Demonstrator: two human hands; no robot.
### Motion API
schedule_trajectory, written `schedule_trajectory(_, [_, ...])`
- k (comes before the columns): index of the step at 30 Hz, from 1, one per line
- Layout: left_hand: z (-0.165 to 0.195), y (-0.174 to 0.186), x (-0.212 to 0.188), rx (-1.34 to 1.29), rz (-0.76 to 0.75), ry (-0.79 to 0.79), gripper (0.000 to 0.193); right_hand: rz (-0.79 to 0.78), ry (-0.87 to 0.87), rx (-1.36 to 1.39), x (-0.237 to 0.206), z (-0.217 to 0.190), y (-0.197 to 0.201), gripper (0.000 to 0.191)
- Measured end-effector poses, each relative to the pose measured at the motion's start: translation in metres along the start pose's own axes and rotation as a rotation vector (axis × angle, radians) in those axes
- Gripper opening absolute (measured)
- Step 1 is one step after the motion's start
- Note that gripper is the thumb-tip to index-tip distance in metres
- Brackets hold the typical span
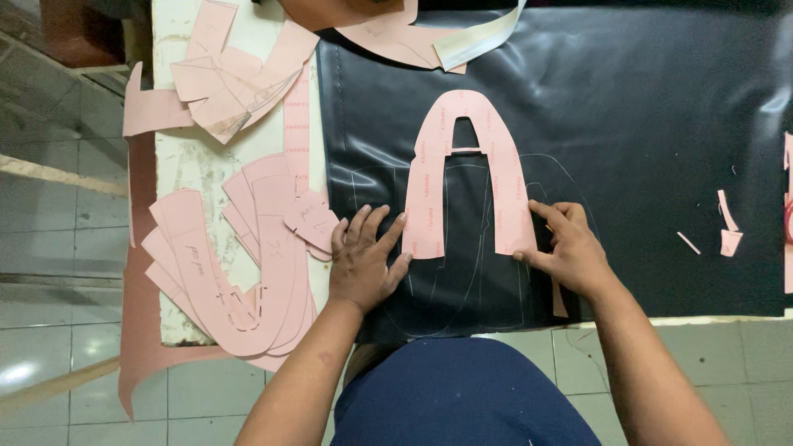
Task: The person places pink paper patterns onto a black sheet and traces their outlines with a pencil. They handle several pattern pieces, including a small rectangular piece and larger curved shapes, and trace each one in turn.
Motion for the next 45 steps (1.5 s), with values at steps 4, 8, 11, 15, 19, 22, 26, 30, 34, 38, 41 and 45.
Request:
schedule_trajectory(4, [-0.002, -0.001, 0.001, -0.027, 0.009, 0.018, 0.060, -0.004, -0.019, -0.014, 0.000, -0.001, -0.001, 0.092])
schedule_trajectory(8, [-0.002, 0.002, -0.002, -0.068, 0.045, 0.003, 0.056, -0.015, -0.039, -0.020, -0.001, -0.002, -0.001, 0.093])
schedule_trajectory(11, [-0.002, 0.002, -0.002, -0.073, 0.050, 0.000, 0.054, -0.021, -0.046, -0.028, -0.001, -0.002, 0.000, 0.093])
schedule_trajectory(15, [-0.002, 0.002, -0.002, -0.054, 0.069, 0.000, 0.051, -0.013, -0.022, -0.024, -0.001, -0.005, 0.001, 0.094])
schedule_trajectory(19, [-0.005, 0.002, -0.003, -0.056, 0.081, 0.032, 0.051, -0.028, -0.065, -0.047, 0.001, -0.002, -0.001, 0.094])
schedule_trajectory(22, [-0.003, 0.000, -0.004, -0.005, 0.065, 0.022, 0.052, -0.001, 0.018, -0.003, -0.001, -0.003, 0.002, 0.092])
schedule_trajectory(26, [-0.001, 0.001, -0.008, 0.039, 0.046, 0.020, 0.053, 0.001, 0.026, 0.013, -0.001, -0.002, 0.001, 0.092])
schedule_trajectory(30, [0.002, 0.006, -0.007, 0.047, 0.029, 0.008, 0.055, -0.016, -0.023, -0.025, 0.002, 0.001, -0.001, 0.092])
schedule_trajectory(34, [0.004, 0.006, -0.002, 0.010, -0.011, 0.020, 0.054, 0.026, 0.055, 0.030, 0.001, -0.002, 0.001, 0.091])
schedule_trajectory(38, [0.002, 0.004, 0.002, -0.055, -0.022, 0.025, 0.054, 0.014, 0.036, 0.037, 0.002, -0.002, 0.001, 0.092])
schedule_trajectory(41, [0.000, 0.001, 0.002, -0.135, -0.031, 0.017, 0.061, -0.020, -0.058, -0.023, 0.004, 0.000, -0.003, 0.094])
schedule_trajectory(45, [-0.002, 0.000, 0.002, -0.118, -0.025, 0.018, 0.067, 0.013, 0.031, 0.030, 0.002, -0.006, 0.002, 0.091])
Point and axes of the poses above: each hand's wrist, its own x-axis towards the middle knuckle, its own y-axis out of the back of the hand, z = x × y, the point moved 6 cm from there along x, towards the middle knuckle, and after that the axes turned 8 degrees about y, right-handed, at the moved point
